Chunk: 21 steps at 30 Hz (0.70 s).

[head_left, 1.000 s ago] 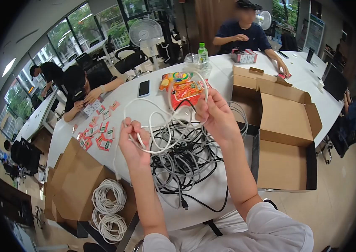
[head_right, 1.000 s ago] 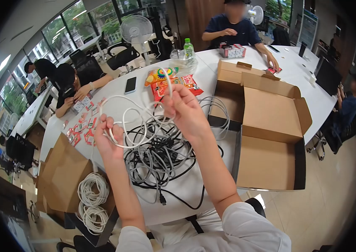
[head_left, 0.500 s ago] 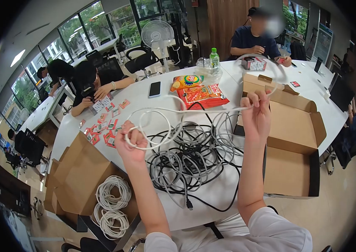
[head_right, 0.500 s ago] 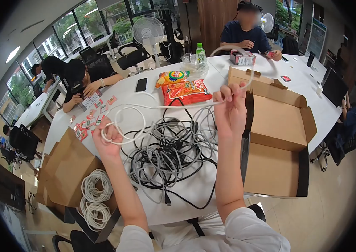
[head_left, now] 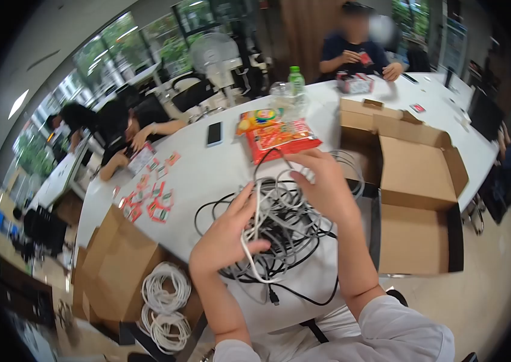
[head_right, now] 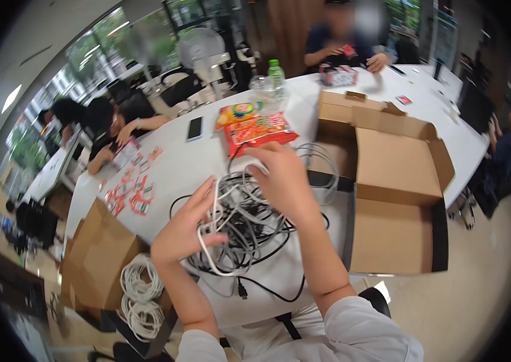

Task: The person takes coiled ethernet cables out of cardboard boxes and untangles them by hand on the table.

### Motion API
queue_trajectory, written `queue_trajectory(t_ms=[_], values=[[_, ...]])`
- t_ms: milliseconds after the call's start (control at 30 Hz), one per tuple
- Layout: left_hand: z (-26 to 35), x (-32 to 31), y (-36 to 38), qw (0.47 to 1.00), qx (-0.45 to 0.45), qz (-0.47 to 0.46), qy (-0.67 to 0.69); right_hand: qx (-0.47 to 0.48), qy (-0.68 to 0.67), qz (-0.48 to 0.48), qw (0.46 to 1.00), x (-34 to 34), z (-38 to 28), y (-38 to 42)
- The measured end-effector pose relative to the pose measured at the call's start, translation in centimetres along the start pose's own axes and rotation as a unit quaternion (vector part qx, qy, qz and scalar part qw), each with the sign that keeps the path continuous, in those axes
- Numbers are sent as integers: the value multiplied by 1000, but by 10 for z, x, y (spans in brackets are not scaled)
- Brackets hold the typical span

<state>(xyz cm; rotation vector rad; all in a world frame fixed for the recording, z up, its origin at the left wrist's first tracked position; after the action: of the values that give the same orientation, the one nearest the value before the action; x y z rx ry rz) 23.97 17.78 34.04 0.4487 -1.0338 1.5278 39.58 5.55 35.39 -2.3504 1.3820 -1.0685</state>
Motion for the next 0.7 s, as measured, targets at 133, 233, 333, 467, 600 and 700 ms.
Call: queue_trajectory(t_ms=[133,233,333,467,600,700], values=[[12,0,3,996,26,-36,-78,41,-74,71,994,31,-26,9],[29,4,6,992,30,7,-125,89,-193,61,975,53,-50,26],[34,4,12,983,125,21,-132,125,-276,63,951,68,-68,46],[0,1,23,973,4,56,-223,189,-385,94,899,91,-85,81],[29,-19,6,974,-13,-12,-227,183,-435,96,877,135,-69,126],[52,-18,11,988,57,32,-137,182,-387,176,887,183,-44,169]])
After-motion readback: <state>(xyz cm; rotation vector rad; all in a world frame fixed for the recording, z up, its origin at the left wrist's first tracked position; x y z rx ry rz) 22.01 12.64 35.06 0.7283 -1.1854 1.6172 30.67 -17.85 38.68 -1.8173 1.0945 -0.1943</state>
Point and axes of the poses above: each hand's wrist, its own y-axis away from the middle knuckle, its own x-axis out of the back of the hand, z = x × y, the point moved 6 cm from there along -y, towards the middle knuckle, and after that the axes turned 11 degrees about -x, right-handed, at the moved point
